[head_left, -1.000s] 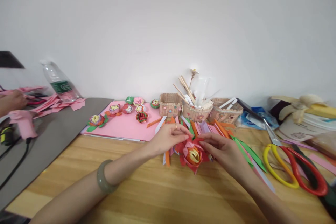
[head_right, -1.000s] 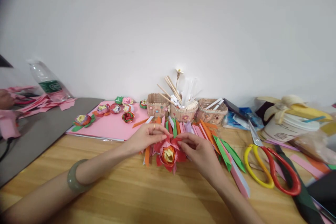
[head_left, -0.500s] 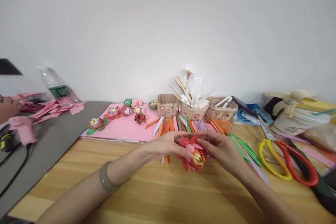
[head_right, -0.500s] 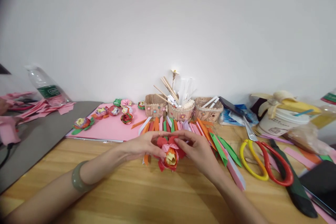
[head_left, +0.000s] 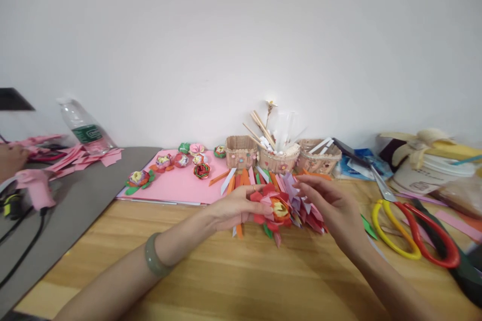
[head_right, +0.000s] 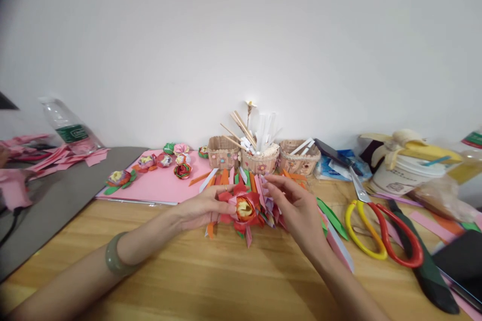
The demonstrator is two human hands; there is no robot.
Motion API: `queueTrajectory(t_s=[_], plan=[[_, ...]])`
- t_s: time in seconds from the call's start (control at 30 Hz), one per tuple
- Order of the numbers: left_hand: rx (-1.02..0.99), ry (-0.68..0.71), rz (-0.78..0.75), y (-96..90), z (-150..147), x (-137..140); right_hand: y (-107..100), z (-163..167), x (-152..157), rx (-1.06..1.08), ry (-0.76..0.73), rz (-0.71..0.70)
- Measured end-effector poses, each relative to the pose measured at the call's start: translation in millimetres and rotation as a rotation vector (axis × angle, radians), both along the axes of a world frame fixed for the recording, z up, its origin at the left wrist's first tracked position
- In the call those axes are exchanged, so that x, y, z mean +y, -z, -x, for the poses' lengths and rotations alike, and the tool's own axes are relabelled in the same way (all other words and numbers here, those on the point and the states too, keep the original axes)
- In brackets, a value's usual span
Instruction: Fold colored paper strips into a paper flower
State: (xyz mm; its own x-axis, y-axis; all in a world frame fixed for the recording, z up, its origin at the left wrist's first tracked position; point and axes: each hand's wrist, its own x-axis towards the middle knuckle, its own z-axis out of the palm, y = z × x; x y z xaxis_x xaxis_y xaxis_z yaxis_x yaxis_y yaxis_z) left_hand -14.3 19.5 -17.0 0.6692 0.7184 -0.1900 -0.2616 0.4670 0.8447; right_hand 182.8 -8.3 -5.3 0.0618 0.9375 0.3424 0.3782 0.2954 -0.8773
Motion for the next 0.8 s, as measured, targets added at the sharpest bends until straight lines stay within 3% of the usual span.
queueTrajectory(t_s=[0.27, 0.53, 0.8], plan=[[-0.126, -0.050, 0.008, 1.7, -3, -4, 2, 10, -6, -0.260, -0.261, -0.131], [-0.025, 0.059, -0.016, 0.8, -4, -7, -9, 6, -5, -0.167, -0.390, 0.071], [0.192, 0.022, -0.300, -9.8, -10, -18, -7, 13, -12, -0.208, -0.366, -0.134]])
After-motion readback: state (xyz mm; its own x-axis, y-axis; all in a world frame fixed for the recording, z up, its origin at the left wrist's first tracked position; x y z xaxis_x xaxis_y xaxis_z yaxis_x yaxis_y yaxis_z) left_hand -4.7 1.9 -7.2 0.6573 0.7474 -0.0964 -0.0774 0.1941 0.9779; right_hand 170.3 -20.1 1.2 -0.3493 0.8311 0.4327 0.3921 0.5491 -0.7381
